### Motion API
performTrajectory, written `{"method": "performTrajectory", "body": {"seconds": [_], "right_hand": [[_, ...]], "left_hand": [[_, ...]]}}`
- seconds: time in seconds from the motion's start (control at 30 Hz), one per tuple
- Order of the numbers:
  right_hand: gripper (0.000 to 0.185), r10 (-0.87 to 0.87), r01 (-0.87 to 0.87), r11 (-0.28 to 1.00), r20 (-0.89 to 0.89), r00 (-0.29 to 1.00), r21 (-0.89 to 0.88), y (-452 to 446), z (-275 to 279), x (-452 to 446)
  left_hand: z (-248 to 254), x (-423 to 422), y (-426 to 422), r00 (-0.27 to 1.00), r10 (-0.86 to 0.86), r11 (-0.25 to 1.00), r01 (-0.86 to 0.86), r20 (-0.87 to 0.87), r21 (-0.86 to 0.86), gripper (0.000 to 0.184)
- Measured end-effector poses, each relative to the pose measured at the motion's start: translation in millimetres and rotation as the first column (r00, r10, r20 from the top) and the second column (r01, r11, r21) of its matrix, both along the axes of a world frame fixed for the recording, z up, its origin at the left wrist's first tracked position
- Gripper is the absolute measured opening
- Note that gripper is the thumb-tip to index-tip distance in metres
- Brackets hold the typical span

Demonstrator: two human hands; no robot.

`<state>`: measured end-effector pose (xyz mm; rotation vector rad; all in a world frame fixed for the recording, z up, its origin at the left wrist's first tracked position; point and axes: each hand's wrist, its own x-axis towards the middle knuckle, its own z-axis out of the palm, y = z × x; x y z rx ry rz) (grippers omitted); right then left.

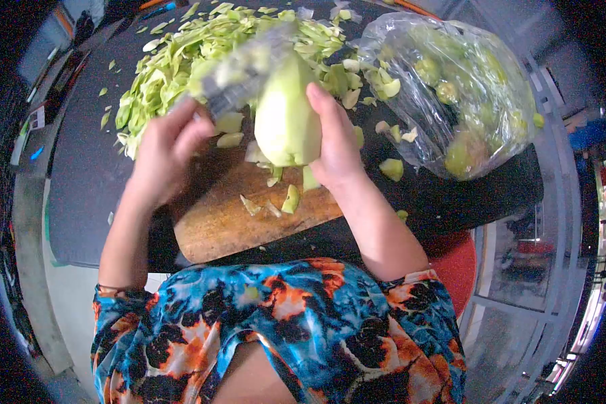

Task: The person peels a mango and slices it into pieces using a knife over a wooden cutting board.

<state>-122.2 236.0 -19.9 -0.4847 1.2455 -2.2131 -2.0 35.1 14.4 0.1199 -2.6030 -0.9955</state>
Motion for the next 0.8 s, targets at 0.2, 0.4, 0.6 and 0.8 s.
{"method": "performTrajectory", "body": {"seconds": [0.2, 0.4, 0.6, 0.8], "right_hand": [[0.051, -0.069, 0.096, 0.987, -0.198, 0.978, 0.13, -2, 9, 4], [0.078, 0.259, 0.504, 0.707, -0.845, 0.467, 0.495, 4, 13, -8], [0.079, 0.271, 0.611, 0.732, -0.952, 0.144, 0.301, 3, 0, -6], [0.048, -0.085, 0.423, 0.896, -0.885, 0.457, 0.133, -13, 22, 21]], "left_hand": [[-4, -14, -49, 0.903, 0.415, 0.904, -0.395, 0.112, -0.165, 0.045], [-14, -16, -55, 0.936, 0.352, 0.879, -0.323, 0.02, -0.35, 0.042], [-8, -14, -47, 0.927, 0.369, 0.92, -0.374, -0.067, -0.116, 0.039], [4, -33, 9, 0.913, 0.101, 0.994, -0.111, -0.396, -0.003, 0.026]]}}
